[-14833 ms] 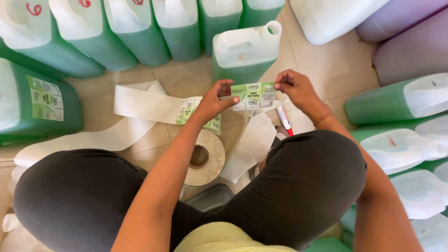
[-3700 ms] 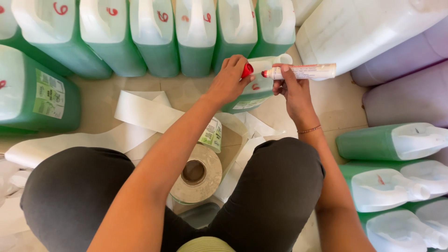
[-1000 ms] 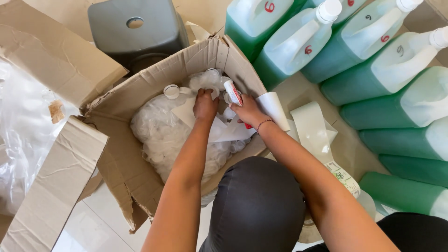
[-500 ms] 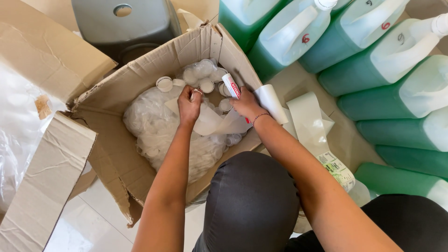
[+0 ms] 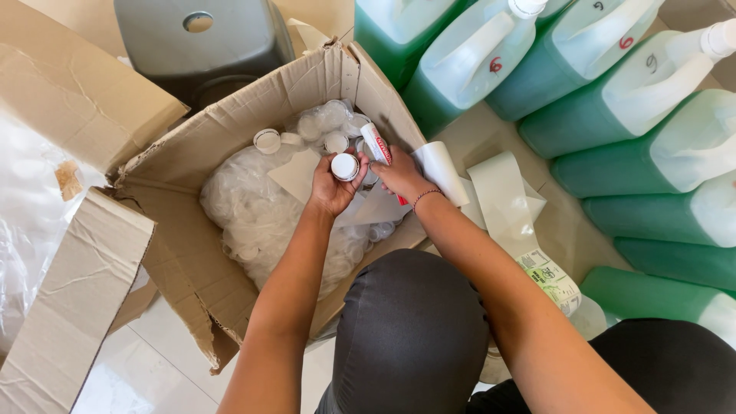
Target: The person applies labels to plastic jugs, marks the caps with a marker, and screws the caps onto the jugs. They then organize the jugs into rows and continue capping them with lids taken from a cardboard box.
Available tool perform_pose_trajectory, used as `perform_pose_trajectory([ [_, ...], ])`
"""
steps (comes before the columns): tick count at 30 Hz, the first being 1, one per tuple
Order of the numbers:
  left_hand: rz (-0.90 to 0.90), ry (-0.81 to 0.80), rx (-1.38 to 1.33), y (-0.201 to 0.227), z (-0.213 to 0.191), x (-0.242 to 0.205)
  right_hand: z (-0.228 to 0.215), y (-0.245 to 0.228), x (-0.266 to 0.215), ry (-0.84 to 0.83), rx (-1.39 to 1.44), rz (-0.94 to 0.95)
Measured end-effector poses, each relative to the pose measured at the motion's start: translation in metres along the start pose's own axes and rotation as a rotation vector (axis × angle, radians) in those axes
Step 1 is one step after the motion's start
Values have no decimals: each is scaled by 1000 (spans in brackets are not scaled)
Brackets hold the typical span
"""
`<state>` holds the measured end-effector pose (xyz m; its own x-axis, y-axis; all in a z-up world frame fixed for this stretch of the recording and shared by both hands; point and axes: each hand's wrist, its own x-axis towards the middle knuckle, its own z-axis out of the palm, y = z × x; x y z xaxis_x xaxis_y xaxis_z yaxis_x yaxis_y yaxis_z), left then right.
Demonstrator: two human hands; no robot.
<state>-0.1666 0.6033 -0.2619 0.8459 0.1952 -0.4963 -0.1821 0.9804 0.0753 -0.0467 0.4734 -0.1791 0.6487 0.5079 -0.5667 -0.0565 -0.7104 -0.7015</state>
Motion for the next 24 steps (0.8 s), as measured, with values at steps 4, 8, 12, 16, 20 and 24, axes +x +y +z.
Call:
perform_pose_trajectory([
  [4, 71, -45, -43, 5, 7, -6, 0, -14, -10, -30, 46, -4],
  [8, 97, -158, -102, 17, 29, -23, -1, -44, -32, -99, 257, -56],
  [12, -72, -469, -245, 21, 64, -43, -21, -76, -70, -212, 509, -218],
  [16, 30, -662, 127, 14, 121, -68, -58, -101, -111, -199, 602, -354],
  [20, 263, -775, 795, 1, 190, -96, -111, -104, -149, -85, 647, -386],
  [24, 535, -870, 1147, -28, 232, -115, -140, -84, -173, -11, 600, -406],
])
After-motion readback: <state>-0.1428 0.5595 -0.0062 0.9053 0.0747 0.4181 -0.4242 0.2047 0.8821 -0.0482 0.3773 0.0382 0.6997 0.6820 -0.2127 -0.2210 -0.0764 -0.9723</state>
